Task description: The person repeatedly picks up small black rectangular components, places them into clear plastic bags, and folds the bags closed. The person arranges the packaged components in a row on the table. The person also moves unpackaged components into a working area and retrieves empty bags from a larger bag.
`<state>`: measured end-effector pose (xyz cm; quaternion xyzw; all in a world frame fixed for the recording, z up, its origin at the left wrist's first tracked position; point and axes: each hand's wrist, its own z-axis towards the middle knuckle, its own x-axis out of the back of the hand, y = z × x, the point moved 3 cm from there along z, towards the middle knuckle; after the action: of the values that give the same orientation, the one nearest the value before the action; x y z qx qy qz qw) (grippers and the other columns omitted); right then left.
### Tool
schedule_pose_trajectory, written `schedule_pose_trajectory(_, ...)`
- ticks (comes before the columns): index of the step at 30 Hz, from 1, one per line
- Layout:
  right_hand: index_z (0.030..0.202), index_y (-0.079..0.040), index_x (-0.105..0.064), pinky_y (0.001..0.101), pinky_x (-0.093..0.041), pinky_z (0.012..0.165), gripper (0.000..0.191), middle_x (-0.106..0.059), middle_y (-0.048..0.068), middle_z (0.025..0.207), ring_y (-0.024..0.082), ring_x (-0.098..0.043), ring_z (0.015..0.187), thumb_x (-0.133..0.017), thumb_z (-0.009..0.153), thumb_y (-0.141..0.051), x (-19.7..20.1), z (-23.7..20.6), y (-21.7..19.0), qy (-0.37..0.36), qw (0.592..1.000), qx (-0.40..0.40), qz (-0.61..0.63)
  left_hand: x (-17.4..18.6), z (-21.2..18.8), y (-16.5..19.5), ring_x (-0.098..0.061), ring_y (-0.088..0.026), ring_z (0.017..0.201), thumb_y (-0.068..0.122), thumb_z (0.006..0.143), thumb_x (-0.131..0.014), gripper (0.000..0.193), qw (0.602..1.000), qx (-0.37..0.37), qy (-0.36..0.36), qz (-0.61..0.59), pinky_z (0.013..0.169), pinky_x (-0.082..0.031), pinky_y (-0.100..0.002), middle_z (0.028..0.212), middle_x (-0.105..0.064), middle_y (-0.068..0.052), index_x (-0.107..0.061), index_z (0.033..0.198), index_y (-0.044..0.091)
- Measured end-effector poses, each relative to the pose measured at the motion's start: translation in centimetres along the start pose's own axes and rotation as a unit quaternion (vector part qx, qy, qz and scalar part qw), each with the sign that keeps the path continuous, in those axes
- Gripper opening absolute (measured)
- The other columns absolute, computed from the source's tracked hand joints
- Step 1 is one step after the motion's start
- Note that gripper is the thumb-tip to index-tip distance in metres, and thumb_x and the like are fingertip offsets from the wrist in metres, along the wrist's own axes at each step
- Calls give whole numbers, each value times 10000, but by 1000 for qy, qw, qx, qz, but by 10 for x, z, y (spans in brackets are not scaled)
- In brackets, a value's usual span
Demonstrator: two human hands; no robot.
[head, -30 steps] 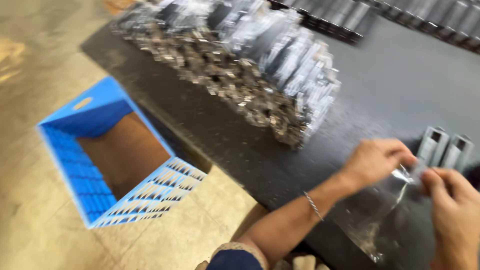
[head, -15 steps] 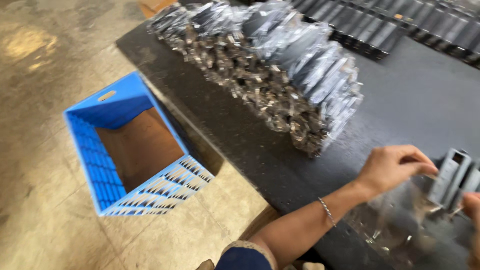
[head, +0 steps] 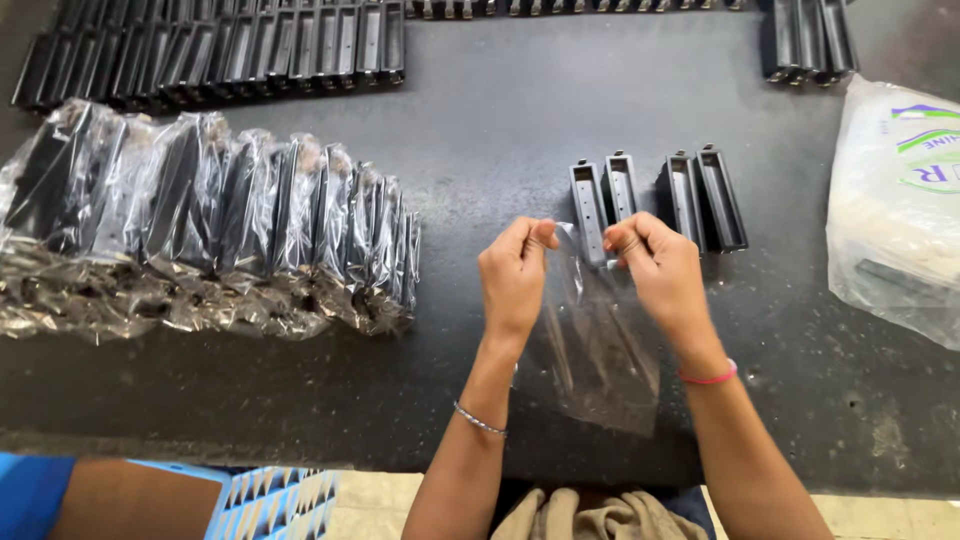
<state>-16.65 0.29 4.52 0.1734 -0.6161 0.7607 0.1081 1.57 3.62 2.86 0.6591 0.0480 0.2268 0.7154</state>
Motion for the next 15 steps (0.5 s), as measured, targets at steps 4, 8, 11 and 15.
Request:
schedule_pose_trajectory(4, 1078, -31, -724, 220, -530, 791, 179, -735, -21, 953, 60, -671, 893, -716, 942, -146, 12, 2, -5, -33, 999, 30, 14, 8, 0, 10, -640, -94, 678, 161, 940, -745, 120, 991, -131, -9, -29, 622, -506, -271, 786, -714, -41, -749, 913, 44)
schedule_pose_trajectory(8, 1001, -15, -763, 225, -553, 776, 156, -764, 6, 897, 71, -689, 843, -751, 860, -80, -1, -5, -2, -97, 991, -27, 86, 0, -7, 7, -700, -61, 748, 134, 902, -759, 80, 990, -89, -60, -86, 692, -555, -235, 824, -760, -23, -761, 918, 56)
schedule_pose_trajectory(11, 958, -9, -772, 222, -526, 694, 100, -761, 17, 829, 57, -655, 759, -733, 901, -81, -9, -8, -1, -66, 994, -41, 80, -2, -6, 3, -691, -52, 763, 115, 892, -769, 76, 989, -56, -68, -119, 705, -554, -225, 824, -768, -17, -754, 914, 44)
schedule_pose_trajectory(15, 946, -9, -746, 225, -480, 614, 115, -690, 14, 749, 44, -578, 685, -693, 956, -111, -17, -13, -4, -34, 999, -22, 34, -4, -7, 0, -639, -44, 682, 128, 930, -734, 95, 994, -51, -39, -86, 629, -526, -232, 734, -730, 2, -745, 923, 34)
